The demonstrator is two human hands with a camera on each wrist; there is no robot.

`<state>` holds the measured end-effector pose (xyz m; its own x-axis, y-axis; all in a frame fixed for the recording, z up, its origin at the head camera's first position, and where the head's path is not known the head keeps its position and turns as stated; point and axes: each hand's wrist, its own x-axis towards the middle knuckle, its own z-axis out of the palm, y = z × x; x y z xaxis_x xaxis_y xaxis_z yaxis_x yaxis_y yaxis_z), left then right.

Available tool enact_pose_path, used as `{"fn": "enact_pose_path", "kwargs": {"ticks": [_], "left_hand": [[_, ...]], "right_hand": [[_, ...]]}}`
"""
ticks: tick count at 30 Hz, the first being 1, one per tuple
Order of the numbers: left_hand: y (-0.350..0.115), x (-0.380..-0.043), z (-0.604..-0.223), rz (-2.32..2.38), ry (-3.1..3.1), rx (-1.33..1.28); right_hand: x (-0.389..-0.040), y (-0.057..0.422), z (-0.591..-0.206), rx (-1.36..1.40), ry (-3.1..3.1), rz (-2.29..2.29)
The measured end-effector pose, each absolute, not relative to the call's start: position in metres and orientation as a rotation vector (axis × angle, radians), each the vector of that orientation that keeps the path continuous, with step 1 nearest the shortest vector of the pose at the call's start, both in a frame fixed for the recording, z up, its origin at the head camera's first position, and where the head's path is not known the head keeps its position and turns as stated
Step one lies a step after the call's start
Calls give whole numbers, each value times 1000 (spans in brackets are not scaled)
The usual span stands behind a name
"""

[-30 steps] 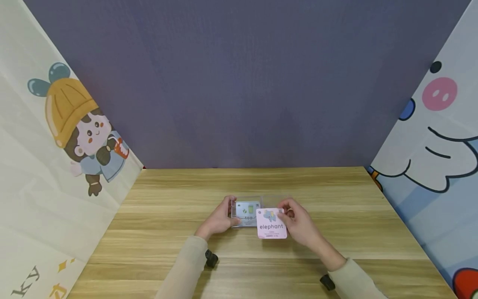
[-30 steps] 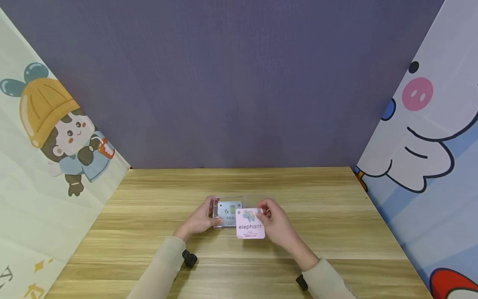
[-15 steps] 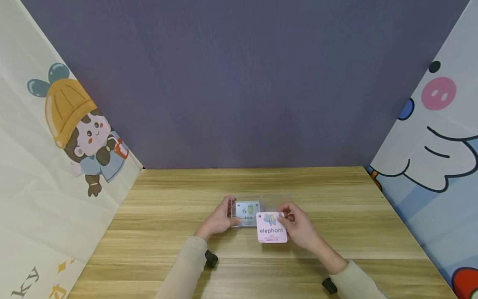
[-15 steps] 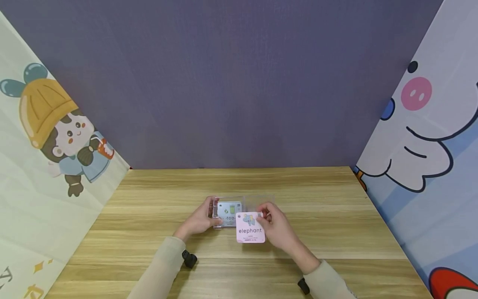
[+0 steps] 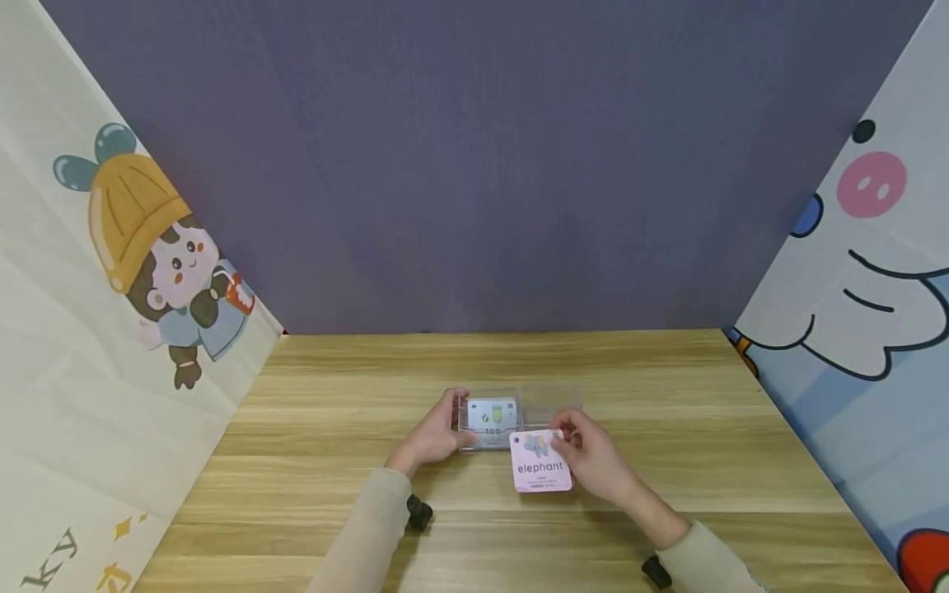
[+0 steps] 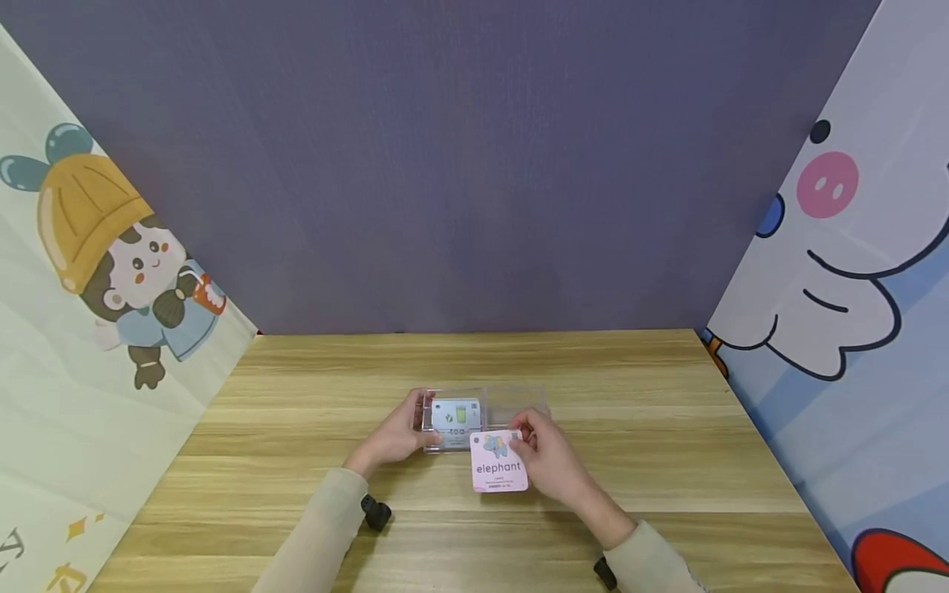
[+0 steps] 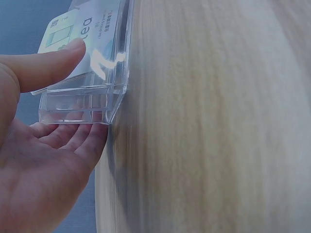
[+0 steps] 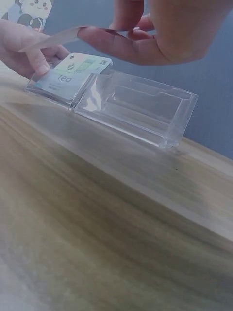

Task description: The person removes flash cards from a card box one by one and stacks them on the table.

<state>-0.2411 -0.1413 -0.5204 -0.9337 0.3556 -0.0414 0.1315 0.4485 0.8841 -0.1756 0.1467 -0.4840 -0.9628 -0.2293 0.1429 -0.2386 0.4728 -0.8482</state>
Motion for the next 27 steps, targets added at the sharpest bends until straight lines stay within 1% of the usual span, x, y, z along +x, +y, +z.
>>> {"fn": "enact_pose_path", "kwargs": {"ticks": [27], "left_hand": [[-143, -241, -521, 1478, 2474, 421]], "right_hand": [[-171, 144, -493, 323, -2810, 1466]]}}
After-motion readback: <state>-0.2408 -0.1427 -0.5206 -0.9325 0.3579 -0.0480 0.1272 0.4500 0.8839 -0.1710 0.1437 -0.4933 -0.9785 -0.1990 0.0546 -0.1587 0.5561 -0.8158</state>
